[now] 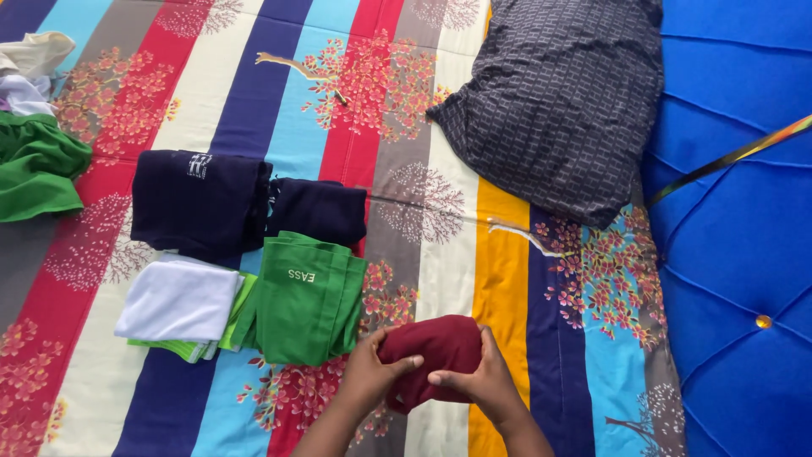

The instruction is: Folding various items of clothing on a bed.

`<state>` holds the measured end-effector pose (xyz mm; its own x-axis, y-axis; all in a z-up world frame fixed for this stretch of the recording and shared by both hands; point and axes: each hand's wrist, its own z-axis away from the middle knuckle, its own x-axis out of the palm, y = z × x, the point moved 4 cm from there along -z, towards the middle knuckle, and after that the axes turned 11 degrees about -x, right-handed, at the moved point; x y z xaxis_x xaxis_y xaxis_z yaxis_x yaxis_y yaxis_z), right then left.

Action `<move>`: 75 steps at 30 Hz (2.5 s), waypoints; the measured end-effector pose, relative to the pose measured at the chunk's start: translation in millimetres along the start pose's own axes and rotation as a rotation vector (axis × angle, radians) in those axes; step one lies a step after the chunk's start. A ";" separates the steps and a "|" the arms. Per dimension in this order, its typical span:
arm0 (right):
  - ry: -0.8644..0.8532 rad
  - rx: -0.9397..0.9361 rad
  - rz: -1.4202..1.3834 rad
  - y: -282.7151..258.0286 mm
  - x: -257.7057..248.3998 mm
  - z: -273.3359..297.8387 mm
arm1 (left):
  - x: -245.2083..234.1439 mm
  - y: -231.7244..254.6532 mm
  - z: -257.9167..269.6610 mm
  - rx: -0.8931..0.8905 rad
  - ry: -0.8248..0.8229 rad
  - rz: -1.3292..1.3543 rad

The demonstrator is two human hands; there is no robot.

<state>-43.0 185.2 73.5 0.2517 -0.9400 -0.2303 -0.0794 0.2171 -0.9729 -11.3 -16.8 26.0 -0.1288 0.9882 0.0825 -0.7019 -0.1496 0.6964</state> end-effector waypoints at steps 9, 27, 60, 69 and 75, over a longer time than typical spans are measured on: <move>0.110 0.454 -0.321 -10.3 7.7 -6.5 | -21.5 12.2 12.2 0.282 0.007 0.048; -0.224 0.319 -0.573 -137.4 184.9 -68.6 | -228.1 98.1 90.8 0.235 0.306 0.052; -0.168 -0.523 0.456 -116.6 414.2 -92.5 | -312.3 70.0 22.3 0.892 0.729 -1.073; -0.123 -0.548 0.612 -75.1 427.8 -107.1 | -335.2 57.5 -9.0 0.791 0.595 -1.053; 0.027 -0.519 0.956 -41.7 420.8 -104.7 | -340.3 55.4 -3.9 0.874 0.583 -0.906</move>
<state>-34.7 -246.9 19.3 -0.1517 -0.4486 -0.8808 -0.6302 0.7303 -0.2634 -9.0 -361.5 33.7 -0.2917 0.5405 -0.7891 -0.0629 0.8124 0.5797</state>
